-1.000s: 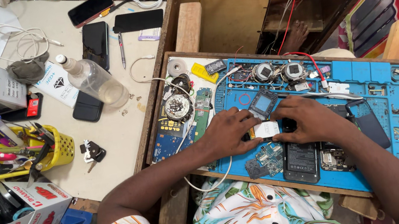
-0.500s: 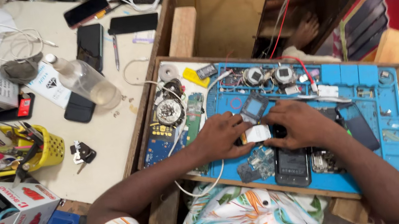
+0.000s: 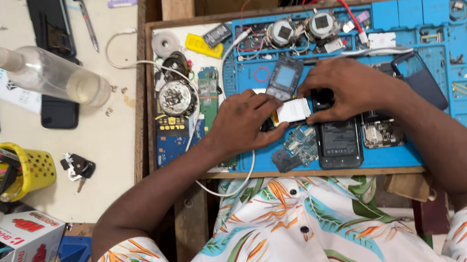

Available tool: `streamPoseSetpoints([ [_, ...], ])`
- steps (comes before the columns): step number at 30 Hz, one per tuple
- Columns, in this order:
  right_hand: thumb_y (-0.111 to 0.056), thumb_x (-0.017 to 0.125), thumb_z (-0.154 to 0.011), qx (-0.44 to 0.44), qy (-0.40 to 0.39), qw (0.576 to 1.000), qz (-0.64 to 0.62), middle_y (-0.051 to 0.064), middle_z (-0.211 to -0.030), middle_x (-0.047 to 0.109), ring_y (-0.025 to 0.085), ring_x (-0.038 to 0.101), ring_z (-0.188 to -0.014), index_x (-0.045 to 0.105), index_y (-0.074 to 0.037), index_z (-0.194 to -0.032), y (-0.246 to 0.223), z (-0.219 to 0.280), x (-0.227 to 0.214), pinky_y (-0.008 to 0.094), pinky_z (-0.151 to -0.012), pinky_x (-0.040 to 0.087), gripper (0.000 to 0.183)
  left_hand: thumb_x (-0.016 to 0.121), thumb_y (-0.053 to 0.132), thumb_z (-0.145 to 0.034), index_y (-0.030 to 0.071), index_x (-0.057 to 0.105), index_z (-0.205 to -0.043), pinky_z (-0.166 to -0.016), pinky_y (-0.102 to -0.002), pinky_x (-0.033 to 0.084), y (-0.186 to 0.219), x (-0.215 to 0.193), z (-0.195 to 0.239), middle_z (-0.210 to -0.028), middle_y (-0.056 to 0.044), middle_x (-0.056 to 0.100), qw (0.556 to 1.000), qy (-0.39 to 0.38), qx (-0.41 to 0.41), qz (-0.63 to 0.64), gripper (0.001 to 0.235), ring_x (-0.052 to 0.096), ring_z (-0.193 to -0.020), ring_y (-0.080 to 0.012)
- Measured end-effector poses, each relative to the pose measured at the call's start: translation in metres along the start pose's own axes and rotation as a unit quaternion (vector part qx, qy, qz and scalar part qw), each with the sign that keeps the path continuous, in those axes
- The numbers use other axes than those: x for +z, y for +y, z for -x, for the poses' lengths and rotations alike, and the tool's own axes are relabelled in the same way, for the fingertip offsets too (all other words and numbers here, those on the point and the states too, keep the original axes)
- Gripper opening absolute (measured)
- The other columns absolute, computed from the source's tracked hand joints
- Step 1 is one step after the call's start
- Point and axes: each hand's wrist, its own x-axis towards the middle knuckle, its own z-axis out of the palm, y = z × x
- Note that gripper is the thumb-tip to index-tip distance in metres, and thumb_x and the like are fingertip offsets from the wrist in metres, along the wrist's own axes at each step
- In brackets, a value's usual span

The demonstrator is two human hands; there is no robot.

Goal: The person disassembles a small electronic device, removes a battery, and reassembles the casing using a screwdriver and tweezers. They handle the device's internal components and casing parts on a cluttered workbench.

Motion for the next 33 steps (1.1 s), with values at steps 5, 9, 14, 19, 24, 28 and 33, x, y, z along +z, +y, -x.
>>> streamPoseSetpoints([
  [5, -0.036, 0.084, -0.072, -0.036, 0.009, 0.999, -0.039, 0.01, -0.096, 0.073, 0.032, 0.069, -0.092, 0.075, -0.009, -0.105, 0.01, 0.002, -0.002, 0.045, -0.082, 0.054, 0.043, 0.076, 0.035, -0.092, 0.007, 0.072, -0.104, -0.064, -0.039, 0.054, 0.001, -0.002, -0.001, -0.101, -0.005, 0.071, 0.999, -0.024, 0.033, -0.029, 0.031, 0.066, -0.079, -0.0242],
  [9, -0.032, 0.082, -0.077, -0.046, 0.01, 0.996, -0.079, 0.008, -0.097, 0.075, 0.029, 0.069, -0.093, 0.075, -0.01, -0.106, 0.014, 0.002, 0.0, 0.043, -0.082, 0.055, 0.037, 0.075, 0.036, -0.093, 0.006, 0.071, -0.105, -0.063, -0.039, 0.054, 0.002, -0.004, 0.0, -0.099, -0.007, 0.07, 0.996, -0.038, 0.057, -0.052, 0.032, 0.066, -0.078, -0.0236],
  [14, -0.031, 0.083, -0.077, -0.017, 0.011, 0.999, -0.041, 0.007, -0.091, 0.074, 0.029, 0.069, -0.089, 0.077, -0.011, -0.102, 0.017, 0.002, 0.008, 0.044, -0.08, 0.055, 0.033, 0.074, 0.037, -0.095, 0.008, 0.07, -0.112, -0.069, -0.039, 0.054, 0.005, -0.002, 0.001, -0.106, -0.006, 0.068, 0.993, -0.057, 0.054, -0.086, 0.035, 0.064, -0.089, -0.0236],
  [19, -0.033, 0.086, -0.072, -0.029, 0.021, 0.999, 0.002, 0.009, -0.089, 0.073, 0.031, 0.068, -0.088, 0.075, -0.008, -0.098, 0.011, 0.001, 0.008, 0.046, -0.08, 0.053, 0.038, 0.071, 0.043, -0.096, 0.006, 0.067, -0.123, -0.089, -0.041, 0.05, 0.008, 0.0, 0.002, -0.123, -0.008, 0.063, 0.995, -0.01, 0.066, -0.074, 0.046, 0.058, -0.111, -0.0253],
  [24, -0.035, 0.085, -0.074, -0.013, 0.021, 0.999, -0.023, 0.008, -0.09, 0.073, 0.029, 0.069, -0.087, 0.074, -0.008, -0.099, 0.01, 0.001, 0.009, 0.044, -0.08, 0.054, 0.038, 0.07, 0.043, -0.099, 0.009, 0.067, -0.122, -0.095, -0.042, 0.047, 0.01, 0.005, -0.001, -0.121, -0.007, 0.061, 0.995, -0.03, 0.055, -0.073, 0.042, 0.056, -0.113, -0.0254],
  [28, -0.035, 0.086, -0.074, -0.011, 0.022, 1.0, -0.01, 0.008, -0.091, 0.073, 0.029, 0.068, -0.088, 0.075, -0.008, -0.099, 0.013, 0.001, 0.012, 0.044, -0.08, 0.054, 0.039, 0.067, 0.041, -0.102, 0.006, 0.067, -0.125, -0.088, -0.042, 0.045, 0.012, 0.008, 0.002, -0.111, -0.007, 0.06, 0.99, -0.052, 0.055, -0.118, 0.041, 0.055, -0.104, -0.024],
  [33, -0.035, 0.086, -0.075, 0.012, 0.016, 1.0, -0.02, 0.008, -0.088, 0.073, 0.028, 0.069, -0.086, 0.075, -0.009, -0.102, 0.013, 0.002, 0.012, 0.043, -0.077, 0.055, 0.039, 0.064, 0.037, -0.103, 0.007, 0.062, -0.139, -0.086, -0.041, 0.044, 0.013, 0.012, 0.002, -0.107, -0.006, 0.058, 0.985, -0.063, 0.072, -0.143, 0.047, 0.054, -0.099, -0.0233],
])
